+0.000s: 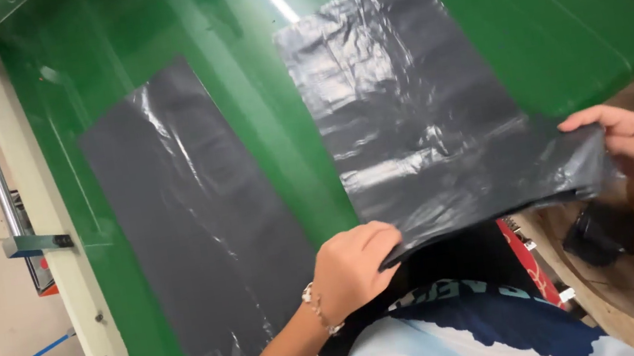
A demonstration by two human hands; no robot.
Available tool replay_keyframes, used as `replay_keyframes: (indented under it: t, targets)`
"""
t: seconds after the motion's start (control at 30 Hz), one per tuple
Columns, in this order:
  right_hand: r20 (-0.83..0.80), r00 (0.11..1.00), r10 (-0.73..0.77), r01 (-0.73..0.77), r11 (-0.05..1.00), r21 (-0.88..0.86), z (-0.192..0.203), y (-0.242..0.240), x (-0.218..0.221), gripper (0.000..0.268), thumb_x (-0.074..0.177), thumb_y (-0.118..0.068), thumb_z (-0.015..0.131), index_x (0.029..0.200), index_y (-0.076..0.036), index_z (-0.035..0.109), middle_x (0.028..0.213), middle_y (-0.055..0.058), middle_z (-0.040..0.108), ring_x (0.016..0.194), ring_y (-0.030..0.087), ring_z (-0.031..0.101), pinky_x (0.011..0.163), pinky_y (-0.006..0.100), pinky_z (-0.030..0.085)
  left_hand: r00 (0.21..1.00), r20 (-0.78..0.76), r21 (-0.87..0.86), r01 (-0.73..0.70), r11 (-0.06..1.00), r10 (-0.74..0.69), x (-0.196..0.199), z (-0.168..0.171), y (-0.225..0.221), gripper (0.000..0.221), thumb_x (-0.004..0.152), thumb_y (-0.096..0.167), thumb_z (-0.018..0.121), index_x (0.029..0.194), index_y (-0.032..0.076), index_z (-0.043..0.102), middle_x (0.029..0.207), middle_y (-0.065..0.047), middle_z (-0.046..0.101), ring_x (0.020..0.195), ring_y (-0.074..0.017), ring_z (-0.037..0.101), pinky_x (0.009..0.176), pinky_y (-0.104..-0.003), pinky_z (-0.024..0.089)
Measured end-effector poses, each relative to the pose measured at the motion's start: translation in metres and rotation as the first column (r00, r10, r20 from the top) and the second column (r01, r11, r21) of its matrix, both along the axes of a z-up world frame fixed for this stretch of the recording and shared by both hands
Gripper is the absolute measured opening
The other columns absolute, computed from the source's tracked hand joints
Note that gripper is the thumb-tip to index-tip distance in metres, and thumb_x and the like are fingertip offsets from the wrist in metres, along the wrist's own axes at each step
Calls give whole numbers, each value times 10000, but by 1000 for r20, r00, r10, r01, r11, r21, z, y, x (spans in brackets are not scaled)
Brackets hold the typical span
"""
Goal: Folding plastic bags coming off a conveyor belt and placing them into a storage crate.
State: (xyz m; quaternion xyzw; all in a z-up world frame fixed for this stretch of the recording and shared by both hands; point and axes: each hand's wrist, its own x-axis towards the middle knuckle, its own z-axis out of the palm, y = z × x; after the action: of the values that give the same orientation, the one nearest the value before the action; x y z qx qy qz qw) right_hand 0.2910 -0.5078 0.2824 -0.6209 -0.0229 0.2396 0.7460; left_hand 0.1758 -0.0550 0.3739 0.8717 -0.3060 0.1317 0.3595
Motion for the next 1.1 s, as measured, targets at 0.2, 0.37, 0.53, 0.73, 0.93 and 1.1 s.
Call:
replay_keyframes:
  t: [0.2,0.37,0.53,0.73,0.93,1.1]
  targets:
    - [583,756,297,144,794,-591,26,58,46,290,825,24,630,1048,-116,751,973,59,638,900,188,613,858,297,443,987,-138,-21,-85,996,81,53,12,24,79,921,147,623,861,99,638,811,-16,662,680,-185,632,628,-290,491]
    - [699,664,266,301,760,-576,-4,101,169,164,911,-108,730,949,-74,574,916,59,568,889,228,538,804,373,406,788,-511,-118,-460,880,343,175,-12,52,371,936,270,543,661,159,319,602,42,338,574,-107,333,579,-312,305]
    - [752,601,271,440,674,-594,-74,147,277,295,887,-187,817,896,27,615,860,229,628,879,453,626,731,507,461,698,-534,-151,-635,758,478,280,-133,92,366,979,380,574,906,34,665,872,-143,716,933,-324,677,862,-479,505]
    - [462,854,239,371,342,-863,-83,176,300,327,875,-471,693,936,-150,672,925,103,711,914,376,692,744,507,543,609,-295,198,-715,671,736,293,-161,82,276,947,372,572,916,98,592,875,-161,692,904,-381,699,816,-485,564]
    - [453,854,254,395,250,-884,-106,178,335,258,916,-382,617,1000,-155,708,902,113,722,879,376,711,728,495,557,536,-231,252,-773,582,812,288,-147,71,233,996,329,489,1017,101,525,838,-194,696,836,-402,717,787,-518,579]
    - [793,419,442,685,420,-596,-57,197,328,395,912,-130,638,1285,0,645,1079,195,617,1047,405,614,913,486,476,435,335,255,-896,364,836,294,-169,67,521,775,432,692,1193,160,543,968,-28,587,845,-249,660,619,-394,600]
